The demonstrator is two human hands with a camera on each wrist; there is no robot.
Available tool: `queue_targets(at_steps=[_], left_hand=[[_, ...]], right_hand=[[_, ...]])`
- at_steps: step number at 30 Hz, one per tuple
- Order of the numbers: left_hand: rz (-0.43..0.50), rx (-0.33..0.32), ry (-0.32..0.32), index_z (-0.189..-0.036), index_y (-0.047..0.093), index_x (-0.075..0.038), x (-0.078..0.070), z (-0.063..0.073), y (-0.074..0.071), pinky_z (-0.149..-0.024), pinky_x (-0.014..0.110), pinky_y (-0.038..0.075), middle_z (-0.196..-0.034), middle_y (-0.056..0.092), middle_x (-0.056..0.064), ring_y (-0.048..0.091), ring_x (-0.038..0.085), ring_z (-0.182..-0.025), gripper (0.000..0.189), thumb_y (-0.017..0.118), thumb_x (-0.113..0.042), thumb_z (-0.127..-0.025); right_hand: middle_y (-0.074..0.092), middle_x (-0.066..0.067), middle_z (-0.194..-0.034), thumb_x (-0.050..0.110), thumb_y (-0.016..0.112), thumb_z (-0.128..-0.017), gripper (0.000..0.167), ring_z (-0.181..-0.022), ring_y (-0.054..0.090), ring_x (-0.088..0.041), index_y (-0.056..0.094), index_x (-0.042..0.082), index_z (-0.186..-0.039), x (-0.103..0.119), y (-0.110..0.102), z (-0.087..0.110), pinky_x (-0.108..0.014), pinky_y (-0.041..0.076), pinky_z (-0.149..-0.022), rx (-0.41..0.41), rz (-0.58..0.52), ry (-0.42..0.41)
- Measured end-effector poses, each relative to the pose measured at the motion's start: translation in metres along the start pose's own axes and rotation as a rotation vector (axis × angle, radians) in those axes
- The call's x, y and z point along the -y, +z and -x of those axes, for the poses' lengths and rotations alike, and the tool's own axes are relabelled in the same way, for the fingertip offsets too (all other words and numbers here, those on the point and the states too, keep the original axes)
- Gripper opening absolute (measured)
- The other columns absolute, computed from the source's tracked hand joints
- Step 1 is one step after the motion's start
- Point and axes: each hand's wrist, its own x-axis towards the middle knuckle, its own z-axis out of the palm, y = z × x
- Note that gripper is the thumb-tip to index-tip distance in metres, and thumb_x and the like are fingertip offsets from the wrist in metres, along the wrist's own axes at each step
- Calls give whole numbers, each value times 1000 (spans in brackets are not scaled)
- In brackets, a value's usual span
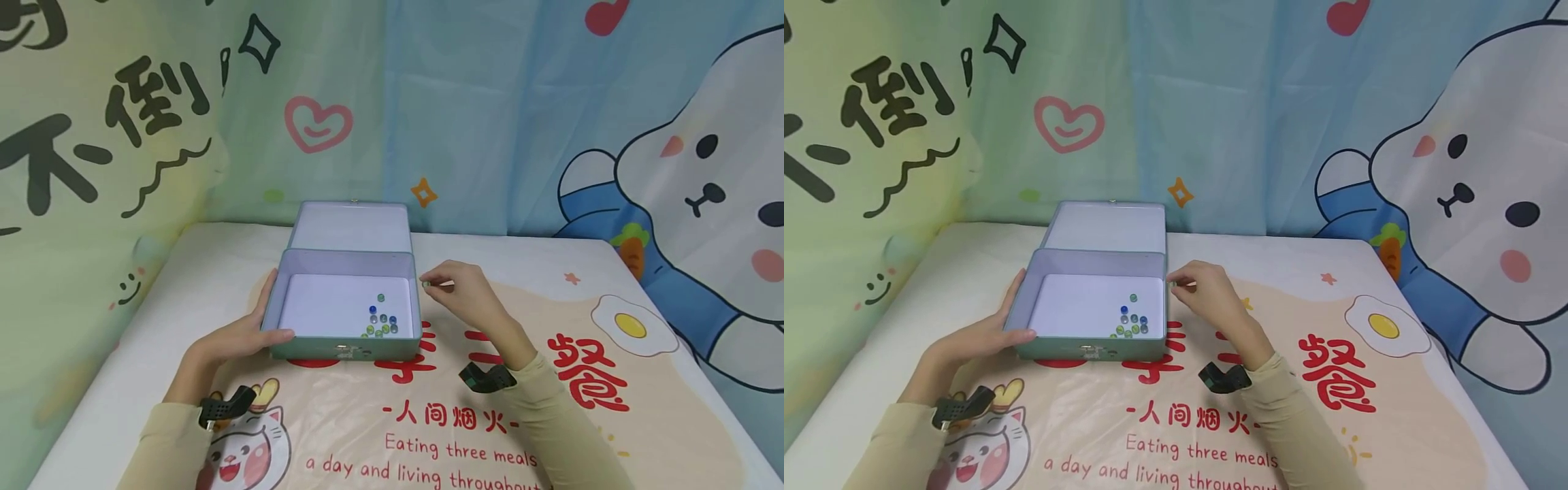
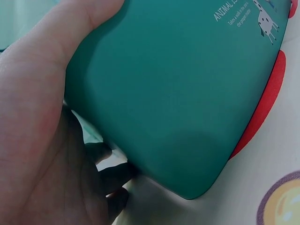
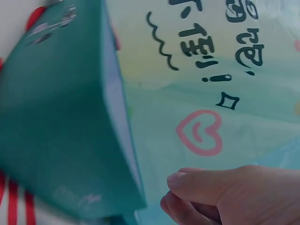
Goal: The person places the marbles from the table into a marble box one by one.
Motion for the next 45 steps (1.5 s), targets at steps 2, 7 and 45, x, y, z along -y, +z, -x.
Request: queue_targets(at_steps=[2,7,45], left_hand=[[0,0,0,-142,-29,-44,1,1,0,-107,68,13,-157,-22,9,-2,42,-143,106,62,-34,-88],[-7,-3,-6,-144,-29,-37,1,2,-1,-107,69,13,-157,-22,10,-2,43,-143,107,62,-35,-88],[7,-3,-20,-142,-28,-45,-1,1,0,-108,67,13,-158,-20,8,1,41,-143,106,62,-34,-88]], right_hand=[[68,-5,-102,12,69,-87,21,-94,66,-19,72,7,-107,6,2,-7,-35,56,-80,-8,-14,-1],[67,-4,-101,12,69,-87,20,-93,66,-17,73,8,-106,22,6,-25,-31,56,-80,-40,-48,-19],[69,-2,-93,12,70,-84,12,-87,67,-14,76,10,-95,47,77,-49,-22,53,-73,122,-11,-130]])
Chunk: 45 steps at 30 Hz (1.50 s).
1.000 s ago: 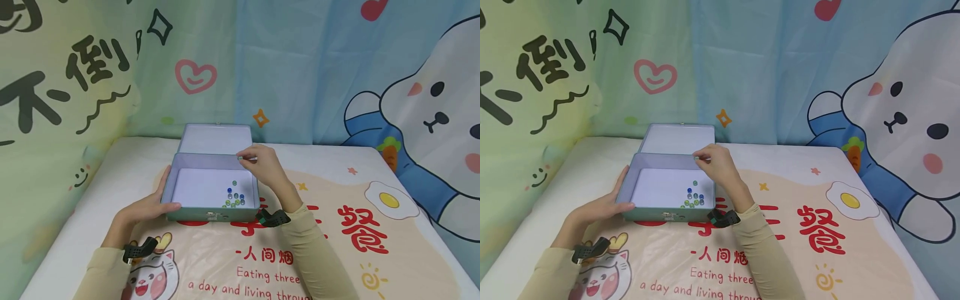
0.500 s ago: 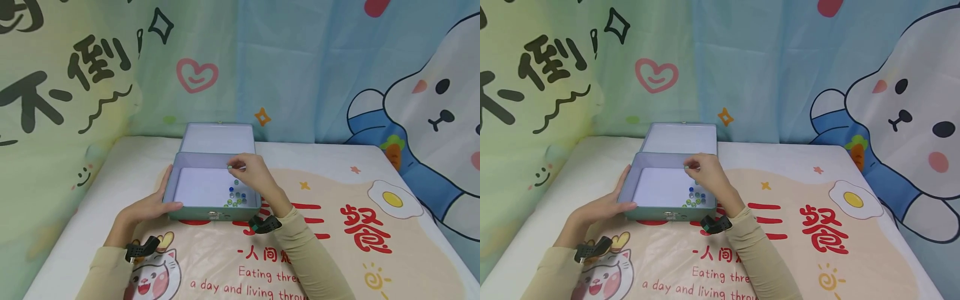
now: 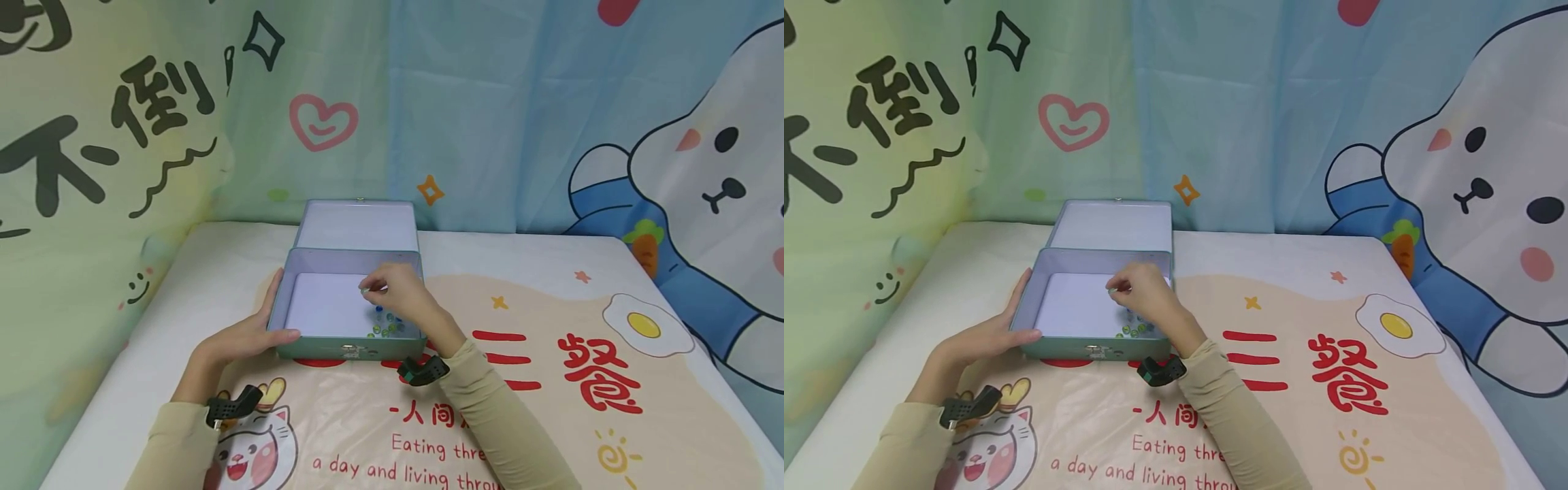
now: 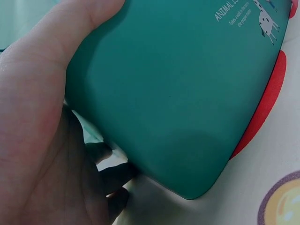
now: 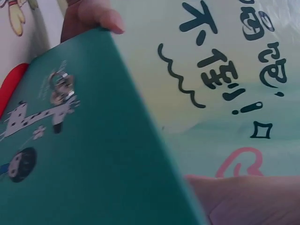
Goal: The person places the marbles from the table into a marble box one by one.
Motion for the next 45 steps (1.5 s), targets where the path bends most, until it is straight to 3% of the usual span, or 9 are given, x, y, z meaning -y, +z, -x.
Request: queue_targets(at_steps=[6,11,23,34,45], left_hand=[[1,-2,2,-140,-28,-49,2,0,1,-109,67,13,-158,-21,8,0,41,-143,105,62,-33,-88],[3,-2,3,-140,-29,-49,3,0,0,-108,67,12,-157,-21,10,0,42,-143,105,62,-34,-88],[-3,0,4,-139,-29,-49,2,-1,0,-110,66,10,-157,-23,8,-4,40,-144,105,62,-34,-89],[-3,1,-5,-141,-29,-46,0,-4,0,-109,66,11,-158,-22,7,-2,39,-144,106,62,-35,-88],[4,-10,-13,-139,-28,-51,3,-2,0,-109,66,11,-158,-22,5,-3,38,-144,105,63,-35,-88]], right_hand=[[71,-1,-89,11,71,-83,10,-84,67,-13,76,10,-92,-3,10,-1,-21,52,-72,71,50,-12],[71,-4,-93,9,69,-85,12,-86,67,-15,75,7,-95,-4,15,-1,-25,53,-75,140,154,-33],[73,-4,-91,3,66,-84,12,-83,64,-15,75,7,-91,-3,17,-2,-29,53,-76,229,283,-26],[73,-2,-90,6,68,-84,10,-81,61,-13,76,8,-90,0,16,0,-28,52,-74,257,351,-23],[73,-3,-90,6,70,-83,9,-84,64,-15,77,8,-89,0,17,-1,-28,53,-75,255,389,-60]])
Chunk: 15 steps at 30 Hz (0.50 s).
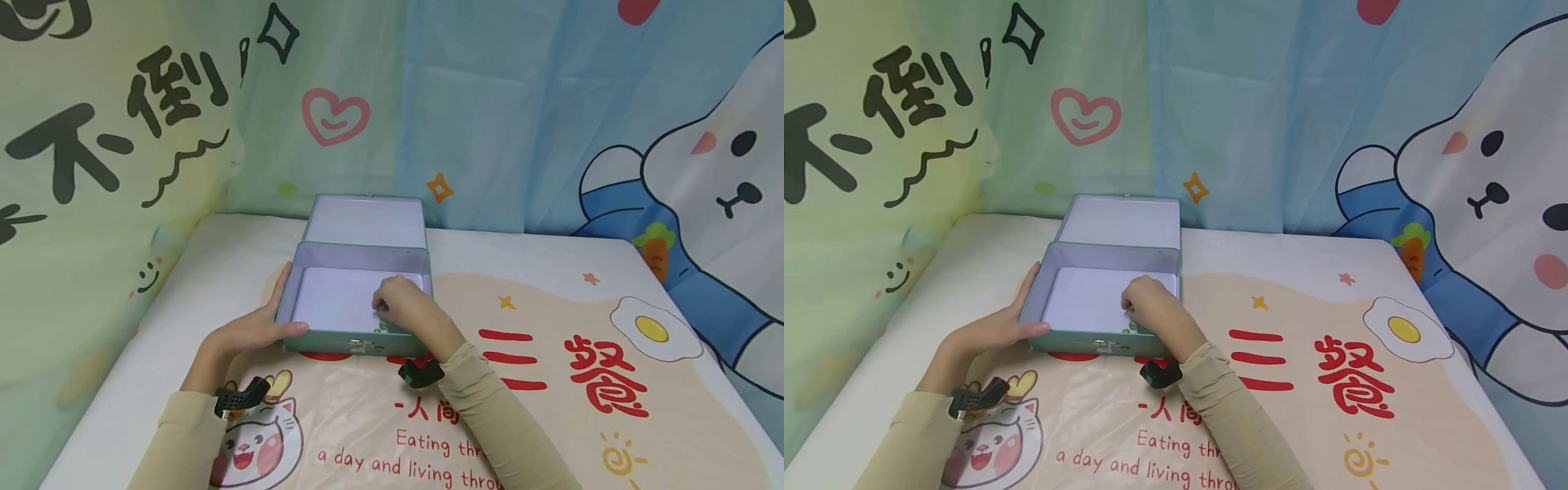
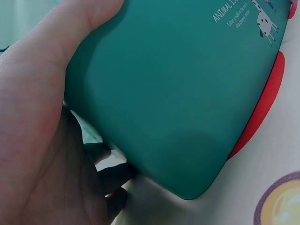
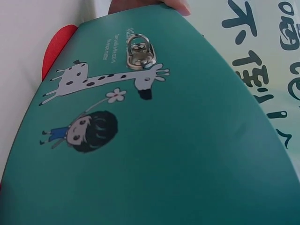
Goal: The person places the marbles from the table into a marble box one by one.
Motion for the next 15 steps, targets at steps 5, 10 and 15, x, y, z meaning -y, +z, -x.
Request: queue_targets(at_steps=[5,10,15], left_hand=[[4,1,4,-139,-28,-52,1,0,0,-109,67,10,-158,-23,4,-5,38,-144,105,63,-36,-87],[-1,1,2,-139,-27,-52,0,1,0,-109,67,10,-158,-22,4,-3,38,-144,105,63,-36,-87],[-3,-2,-3,-141,-28,-48,-2,1,0,-109,67,10,-158,-22,5,-3,38,-144,106,63,-35,-87]], right_hand=[[73,-2,-90,7,70,-83,8,-86,65,-15,76,8,-88,0,0,0,-29,53,-77,-1,1,-1],[73,-3,-89,6,71,-83,7,-85,65,-15,76,8,-87,1,0,0,-29,53,-77,-10,-8,0],[73,-3,-89,6,71,-83,7,-85,65,-15,76,7,-87,1,1,1,-29,53,-77,2,-9,0]])
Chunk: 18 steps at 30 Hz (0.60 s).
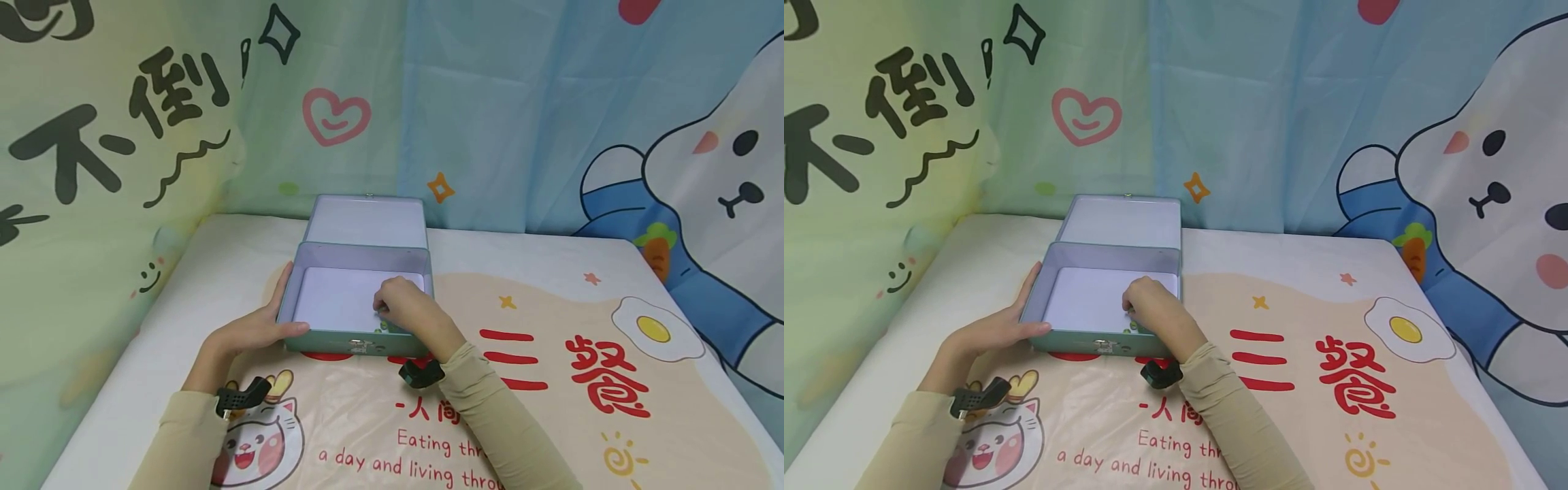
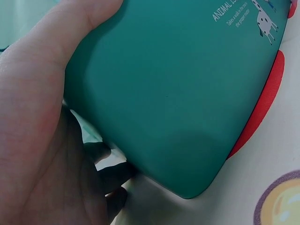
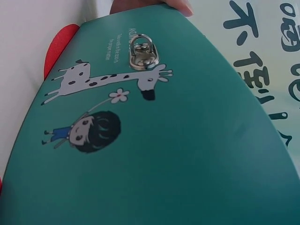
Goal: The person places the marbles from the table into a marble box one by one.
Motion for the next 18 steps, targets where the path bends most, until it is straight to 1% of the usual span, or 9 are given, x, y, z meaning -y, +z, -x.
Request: queue_targets(at_steps=[5,14,18], left_hand=[[1,1,2,-144,-28,-40,0,0,1,-109,67,11,-158,-22,6,-3,39,-144,107,63,-35,-88],[2,0,17,-145,-28,-39,1,-1,-1,-109,66,13,-158,-21,5,0,39,-144,108,63,-35,-87],[-2,-3,23,-145,-28,-38,3,-2,-1,-109,67,13,-158,-21,5,0,40,-143,108,63,-35,-87]], right_hand=[[72,-2,-89,7,73,-82,7,-87,65,-15,76,8,-87,0,0,1,-29,53,-78,1,8,-16],[73,-3,-91,7,73,-82,8,-90,66,-16,77,8,-89,0,0,1,-31,53,-82,17,27,-23],[72,-2,-90,8,73,-82,8,-89,65,-15,77,9,-88,0,1,1,-30,52,-82,23,48,-42]])
